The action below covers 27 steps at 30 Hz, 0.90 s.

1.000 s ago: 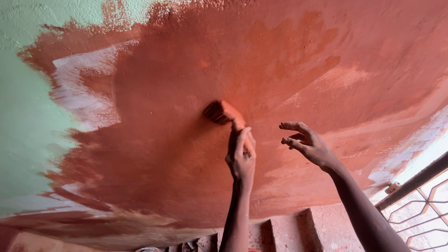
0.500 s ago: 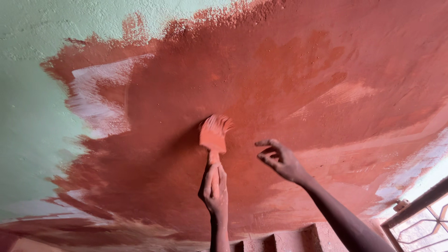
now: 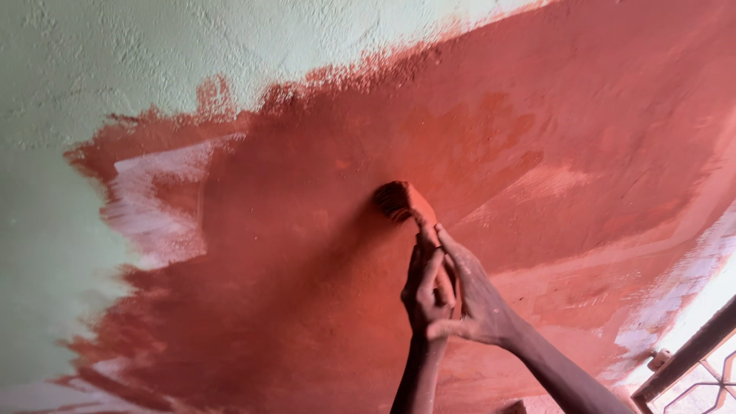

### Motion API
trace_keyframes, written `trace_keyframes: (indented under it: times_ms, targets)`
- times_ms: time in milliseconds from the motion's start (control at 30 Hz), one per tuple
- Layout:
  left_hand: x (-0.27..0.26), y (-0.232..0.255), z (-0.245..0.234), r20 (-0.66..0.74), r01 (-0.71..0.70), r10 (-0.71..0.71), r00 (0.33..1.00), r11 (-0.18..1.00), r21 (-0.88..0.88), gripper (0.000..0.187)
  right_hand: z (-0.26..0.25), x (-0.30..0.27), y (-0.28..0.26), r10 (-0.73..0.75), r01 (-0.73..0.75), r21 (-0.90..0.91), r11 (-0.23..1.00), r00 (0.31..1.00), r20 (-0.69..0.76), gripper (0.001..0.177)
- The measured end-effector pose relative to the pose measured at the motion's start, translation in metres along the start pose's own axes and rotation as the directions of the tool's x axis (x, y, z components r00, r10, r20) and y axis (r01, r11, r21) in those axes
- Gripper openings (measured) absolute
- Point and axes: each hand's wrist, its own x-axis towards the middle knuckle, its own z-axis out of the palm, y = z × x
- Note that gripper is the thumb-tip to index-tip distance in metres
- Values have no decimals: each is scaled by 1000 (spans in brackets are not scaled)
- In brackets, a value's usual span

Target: The person paints a wall with reddish-brown paint using a brush. They repeatedly dip the brush into a bucket and apply paint in broad strokes, gradually covering the underlying green surface.

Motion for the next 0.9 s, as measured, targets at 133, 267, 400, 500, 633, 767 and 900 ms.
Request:
trace_keyframes:
  times_ms: [133,267,400,500,633,767,900]
  targets:
    - [13,9,22,76,48,-42,996,995,-84,40,-17,12,4,135,-139,-55,989,989,-59,138]
    - [20,10,28,88,51,-42,995,994,-100,43,-25,22,15,44,-53,-127,991,996,-72,131]
    - [22,7,21,114,14,3,993,990,-142,55,-33,28,29,-253,187,-354,916,956,-149,83]
    - [26,0,8,109,21,7,994,966,-257,67,-40,35,39,-403,310,-567,763,914,-43,56]
    - [31,-8,-11,228,20,31,973,976,-216,68,-46,42,55,-306,265,-630,730,951,45,65]
    - [42,-5,-9,261,-28,69,963,987,-157,64,-61,56,76,-409,347,-749,565,906,112,73]
    - [63,-7,1,177,-195,212,961,975,-108,54,-108,56,107,-456,227,-895,383,889,30,75]
